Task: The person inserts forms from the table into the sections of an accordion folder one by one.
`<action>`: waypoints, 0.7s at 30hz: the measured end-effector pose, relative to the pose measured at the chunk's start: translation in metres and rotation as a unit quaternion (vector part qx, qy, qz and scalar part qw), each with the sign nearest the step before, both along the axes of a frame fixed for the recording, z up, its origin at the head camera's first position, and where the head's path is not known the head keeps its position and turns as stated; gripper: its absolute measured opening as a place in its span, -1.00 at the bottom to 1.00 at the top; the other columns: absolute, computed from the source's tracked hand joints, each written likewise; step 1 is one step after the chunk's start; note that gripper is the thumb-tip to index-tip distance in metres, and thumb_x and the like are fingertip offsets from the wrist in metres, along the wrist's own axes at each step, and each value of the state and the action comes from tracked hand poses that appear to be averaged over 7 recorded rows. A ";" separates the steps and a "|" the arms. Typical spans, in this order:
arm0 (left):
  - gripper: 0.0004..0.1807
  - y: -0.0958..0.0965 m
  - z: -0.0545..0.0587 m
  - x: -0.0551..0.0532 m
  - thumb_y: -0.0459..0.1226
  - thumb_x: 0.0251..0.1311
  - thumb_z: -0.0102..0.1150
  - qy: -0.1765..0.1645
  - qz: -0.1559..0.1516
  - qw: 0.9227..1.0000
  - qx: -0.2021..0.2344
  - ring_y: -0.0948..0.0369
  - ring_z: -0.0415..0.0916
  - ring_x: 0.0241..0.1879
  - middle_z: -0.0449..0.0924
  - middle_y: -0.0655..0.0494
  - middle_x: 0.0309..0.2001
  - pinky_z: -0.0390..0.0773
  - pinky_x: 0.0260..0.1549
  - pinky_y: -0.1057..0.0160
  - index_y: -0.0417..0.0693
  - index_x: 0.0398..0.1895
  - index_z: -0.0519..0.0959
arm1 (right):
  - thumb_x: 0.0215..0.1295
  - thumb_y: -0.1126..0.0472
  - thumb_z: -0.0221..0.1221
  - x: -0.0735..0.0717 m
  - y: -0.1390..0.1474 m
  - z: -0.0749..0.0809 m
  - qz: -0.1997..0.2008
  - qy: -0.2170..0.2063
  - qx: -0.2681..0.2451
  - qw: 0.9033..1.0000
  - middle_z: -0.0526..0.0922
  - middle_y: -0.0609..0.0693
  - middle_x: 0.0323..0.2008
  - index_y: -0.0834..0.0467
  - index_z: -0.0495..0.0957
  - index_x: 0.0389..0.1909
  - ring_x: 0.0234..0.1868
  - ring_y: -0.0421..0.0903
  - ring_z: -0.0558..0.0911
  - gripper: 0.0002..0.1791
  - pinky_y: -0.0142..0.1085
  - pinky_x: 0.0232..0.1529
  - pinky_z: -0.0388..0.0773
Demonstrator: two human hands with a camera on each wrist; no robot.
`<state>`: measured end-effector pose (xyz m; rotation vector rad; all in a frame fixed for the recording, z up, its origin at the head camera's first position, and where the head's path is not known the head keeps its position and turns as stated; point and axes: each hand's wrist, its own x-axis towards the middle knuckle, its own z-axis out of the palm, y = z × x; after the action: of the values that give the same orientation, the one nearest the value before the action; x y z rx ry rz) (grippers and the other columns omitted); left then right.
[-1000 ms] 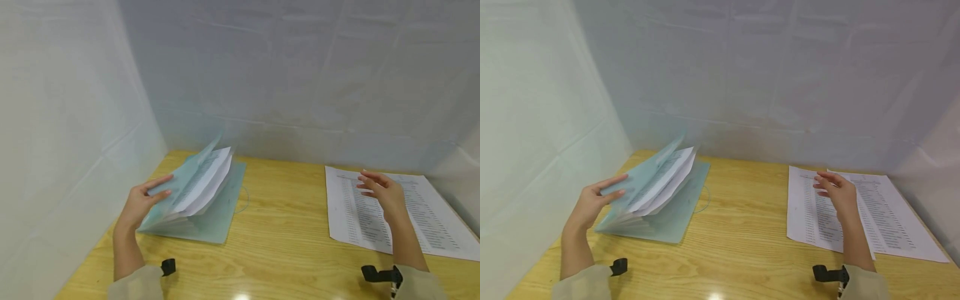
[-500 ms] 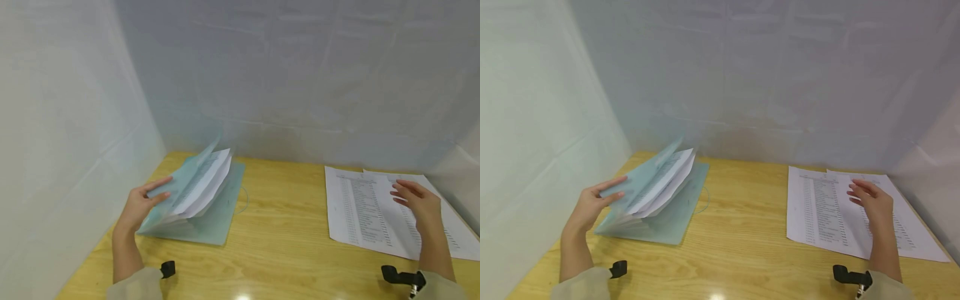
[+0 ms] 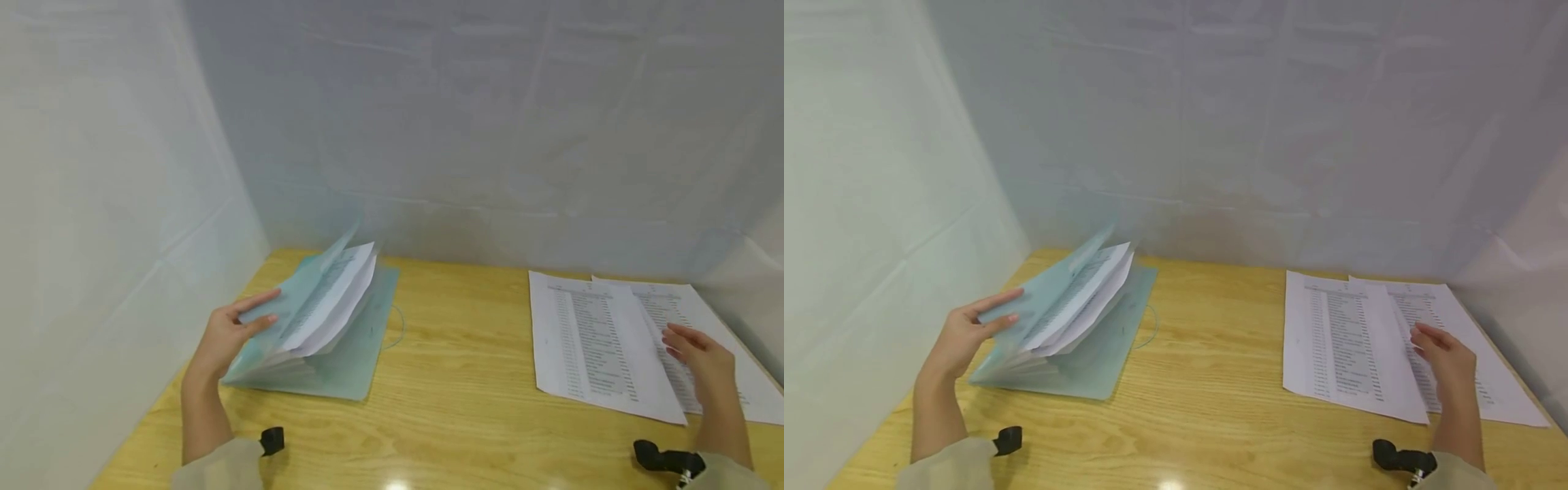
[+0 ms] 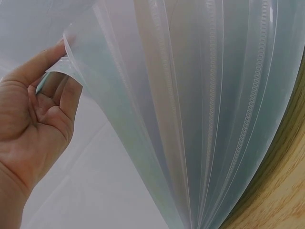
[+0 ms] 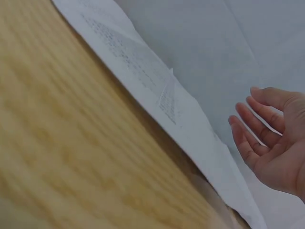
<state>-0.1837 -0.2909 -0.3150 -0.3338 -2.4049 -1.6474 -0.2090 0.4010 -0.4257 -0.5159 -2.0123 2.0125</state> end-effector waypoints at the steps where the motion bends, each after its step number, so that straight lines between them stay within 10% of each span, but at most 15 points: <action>1: -0.54 0.000 0.000 0.000 -0.27 0.16 0.22 0.000 0.000 1.000 0.001 0.19 -0.22 -0.83 0.47 0.23 0.07 0.09 -0.82 0.17 -0.14 0.16 0.47 | 0.15 0.08 0.27 0.000 0.001 -0.004 0.000 -0.010 0.007 1.000 0.56 -0.38 -0.51 -0.16 0.56 -0.37 -0.47 -0.44 0.55 -0.93 -0.59 -0.47 0.42; 12: -0.49 -0.001 0.000 -0.002 -0.23 0.16 0.22 -0.002 0.001 1.000 -0.020 0.29 -0.05 -0.72 0.36 -0.02 0.20 0.32 -0.55 0.24 -0.18 0.19 0.43 | 0.22 -0.16 0.11 -0.001 0.006 -0.028 -0.011 -0.121 0.155 0.980 0.39 -0.40 -0.32 -0.12 0.47 0.04 -0.35 -0.42 0.39 -0.59 -0.52 -0.36 0.29; 21: -0.50 -0.003 -0.003 -0.001 -0.23 0.17 0.21 -0.008 -0.003 1.000 -0.010 0.28 -0.08 -0.77 0.40 0.10 0.17 0.31 -0.57 0.23 -0.18 0.18 0.44 | 0.27 -0.16 0.04 -0.004 -0.001 -0.037 0.007 -0.148 0.231 0.962 0.29 0.23 0.14 0.25 0.27 0.26 -0.10 0.02 0.34 -0.29 -0.29 -0.30 0.28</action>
<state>-0.1849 -0.2935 -0.3176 -0.3315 -2.4364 -1.6359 -0.2128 0.4003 -0.4625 -0.7254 -2.5612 1.4550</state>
